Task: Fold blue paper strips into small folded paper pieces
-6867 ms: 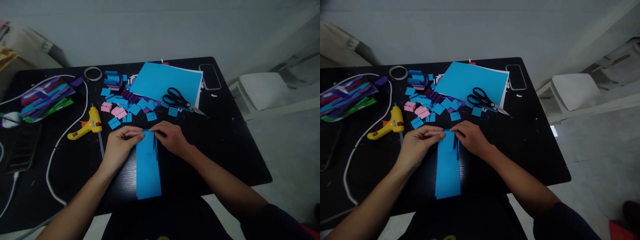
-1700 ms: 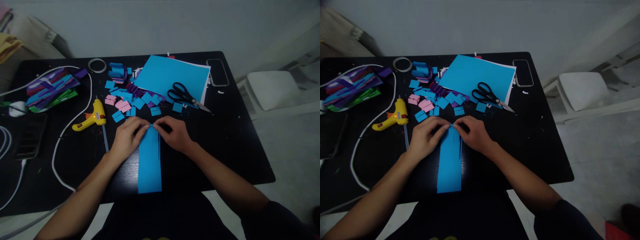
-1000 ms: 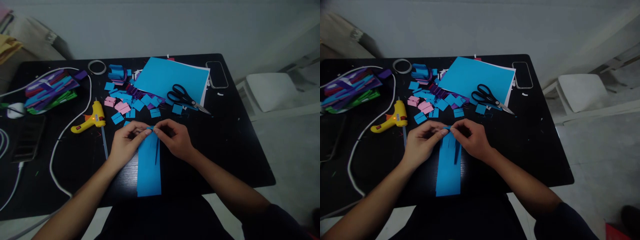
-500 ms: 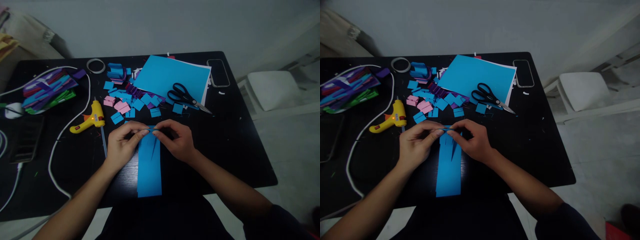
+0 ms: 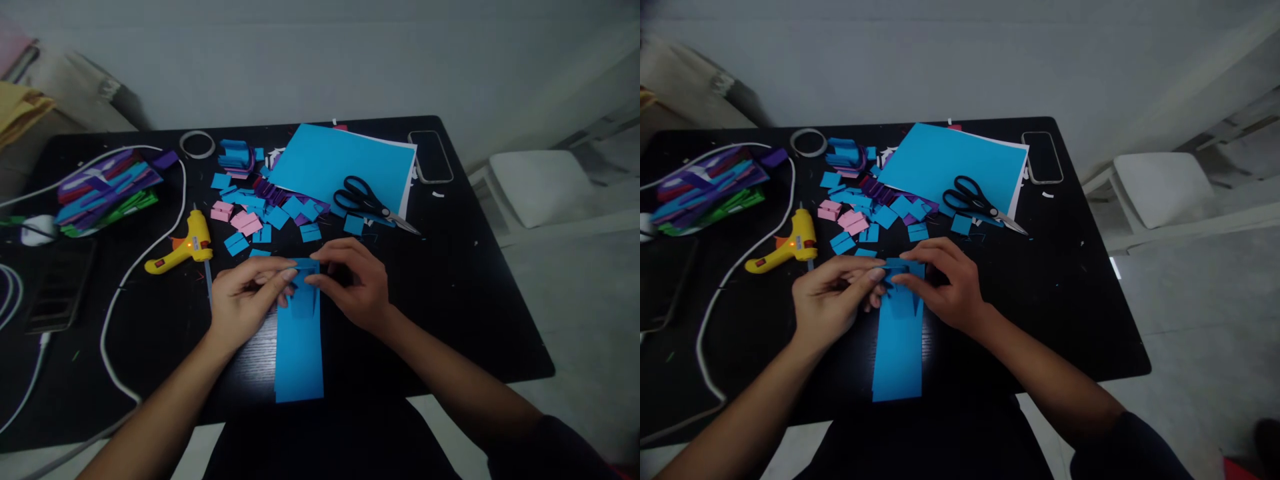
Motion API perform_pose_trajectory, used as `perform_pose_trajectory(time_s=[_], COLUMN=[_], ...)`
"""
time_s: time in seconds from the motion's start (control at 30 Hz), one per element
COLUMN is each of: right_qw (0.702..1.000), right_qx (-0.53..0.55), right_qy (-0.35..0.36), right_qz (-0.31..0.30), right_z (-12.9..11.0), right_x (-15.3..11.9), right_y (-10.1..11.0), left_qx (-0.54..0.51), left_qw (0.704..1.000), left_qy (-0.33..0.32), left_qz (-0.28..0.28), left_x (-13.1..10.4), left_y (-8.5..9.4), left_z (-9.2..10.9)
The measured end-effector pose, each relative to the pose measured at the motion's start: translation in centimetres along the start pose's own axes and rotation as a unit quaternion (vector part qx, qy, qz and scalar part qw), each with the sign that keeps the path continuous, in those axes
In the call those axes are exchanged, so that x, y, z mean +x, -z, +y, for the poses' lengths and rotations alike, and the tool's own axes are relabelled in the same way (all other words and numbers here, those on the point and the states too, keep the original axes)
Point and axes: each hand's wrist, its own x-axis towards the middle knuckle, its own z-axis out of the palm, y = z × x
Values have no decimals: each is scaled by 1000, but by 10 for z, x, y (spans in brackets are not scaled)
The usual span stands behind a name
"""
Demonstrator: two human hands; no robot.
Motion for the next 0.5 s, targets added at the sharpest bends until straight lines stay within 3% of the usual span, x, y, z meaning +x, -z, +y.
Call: perform_pose_trajectory(time_s=[0.27, 0.5], right_qw=[987, 948], right_qx=[104, 220], right_qy=[-119, -232], right_qz=[-39, -6], right_z=[-1, 4], right_x=[-6, -3], right_y=[-2, -8], left_qx=[-162, -85], left_qw=[986, 995], left_qy=[45, 39], left_qz=[0, 29], left_x=[5, 3], left_y=[11, 11], left_z=[-2, -8])
